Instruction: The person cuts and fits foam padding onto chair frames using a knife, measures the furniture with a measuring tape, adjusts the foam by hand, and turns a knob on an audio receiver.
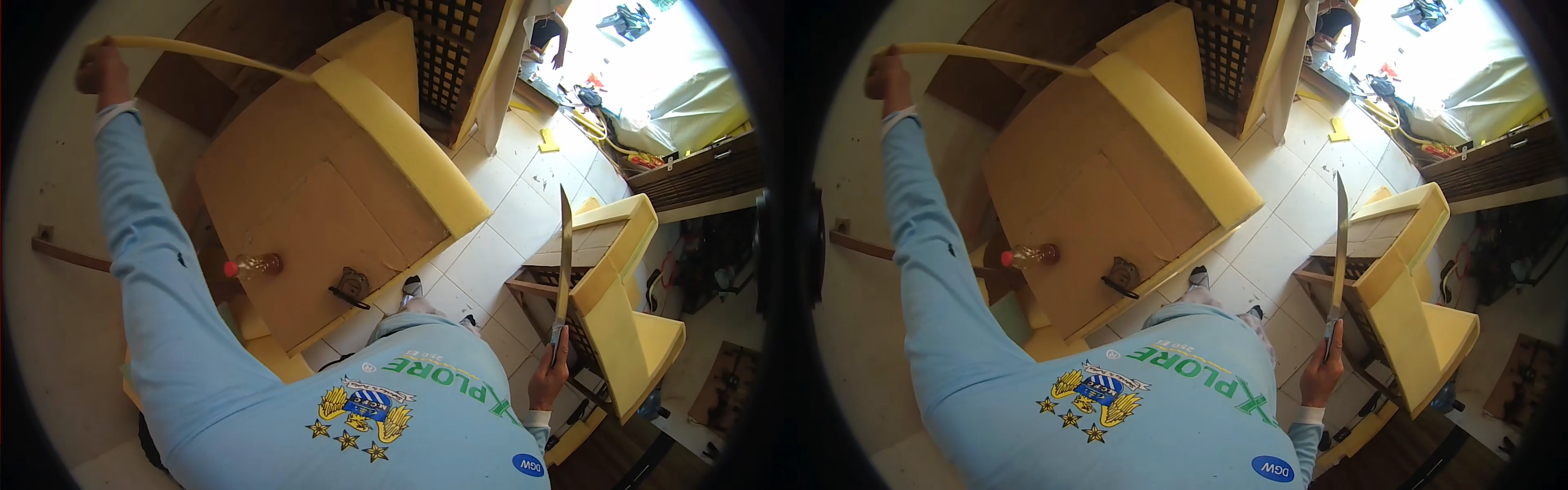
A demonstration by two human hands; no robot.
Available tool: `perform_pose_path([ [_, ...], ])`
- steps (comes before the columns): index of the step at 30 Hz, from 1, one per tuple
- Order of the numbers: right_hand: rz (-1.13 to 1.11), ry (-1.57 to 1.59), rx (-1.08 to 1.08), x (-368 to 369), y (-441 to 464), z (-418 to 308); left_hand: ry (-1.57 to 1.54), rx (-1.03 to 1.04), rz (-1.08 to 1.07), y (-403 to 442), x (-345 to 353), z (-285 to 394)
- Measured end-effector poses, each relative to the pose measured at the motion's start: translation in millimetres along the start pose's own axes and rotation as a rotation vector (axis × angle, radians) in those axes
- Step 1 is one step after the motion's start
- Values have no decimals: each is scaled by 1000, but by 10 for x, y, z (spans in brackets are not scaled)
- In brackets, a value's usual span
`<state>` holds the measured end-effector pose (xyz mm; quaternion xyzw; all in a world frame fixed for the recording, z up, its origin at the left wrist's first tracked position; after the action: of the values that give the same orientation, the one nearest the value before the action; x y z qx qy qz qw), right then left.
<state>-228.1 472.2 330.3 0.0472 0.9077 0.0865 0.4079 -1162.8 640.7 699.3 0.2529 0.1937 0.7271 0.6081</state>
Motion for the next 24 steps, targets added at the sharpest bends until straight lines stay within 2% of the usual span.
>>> perform_pose_path([
  [1,-40,32,70,24,-31,59,-26,70,81,80,-122,314],
  [3,-23,5,-21,33,13,-16,-183,245,146,-101,-463,1161],
  [5,-11,5,-49,57,30,-19,-423,454,109,-505,-794,2053],
  [7,-13,35,-22,96,22,36,-530,609,39,-927,-935,2658],
  [9,14,70,-11,147,60,39,-184,647,-25,-1293,-756,2765],
  [12,24,98,33,187,31,146,333,688,-95,-1974,-643,2523],
  [14,-19,140,135,211,-5,291,367,882,-188,-2948,-669,2437],
  [17,50,207,67,132,-31,459,-507,527,-840,-5011,-754,1154],
  [18,44,228,78,116,-52,547,-649,231,-1349,-5895,-952,1411],
  [19,34,245,88,71,-85,645,-644,-194,-1725,-6813,-1246,1589],
  [20,18,259,99,3,-140,761,-690,48,-1834,-7332,-1595,1719],
  [21,-17,249,136,-54,-200,913,-569,39,-2018,-7903,-1963,1624],
  [22,-55,237,171,-121,-269,1062,-7,106,-2368,-8306,-2287,1490],
  [23,-92,226,201,-185,-324,1206,-15,566,-2390,-8794,-2608,1192],
  [24,-83,219,156,-281,-363,1306,-142,819,-2219,-8909,-2871,1108],
])
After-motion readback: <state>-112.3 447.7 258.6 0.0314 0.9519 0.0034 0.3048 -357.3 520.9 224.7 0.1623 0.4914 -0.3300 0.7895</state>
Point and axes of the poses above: each hand's wrist, its own y-axis towards the middle knuckle, its own x-axis out of the palm, z = x × y, the point moved 8 cm from there along y, towards the middle knuckle, and after that the axes turned 7 degrees about -x, right-handed, at the moved point
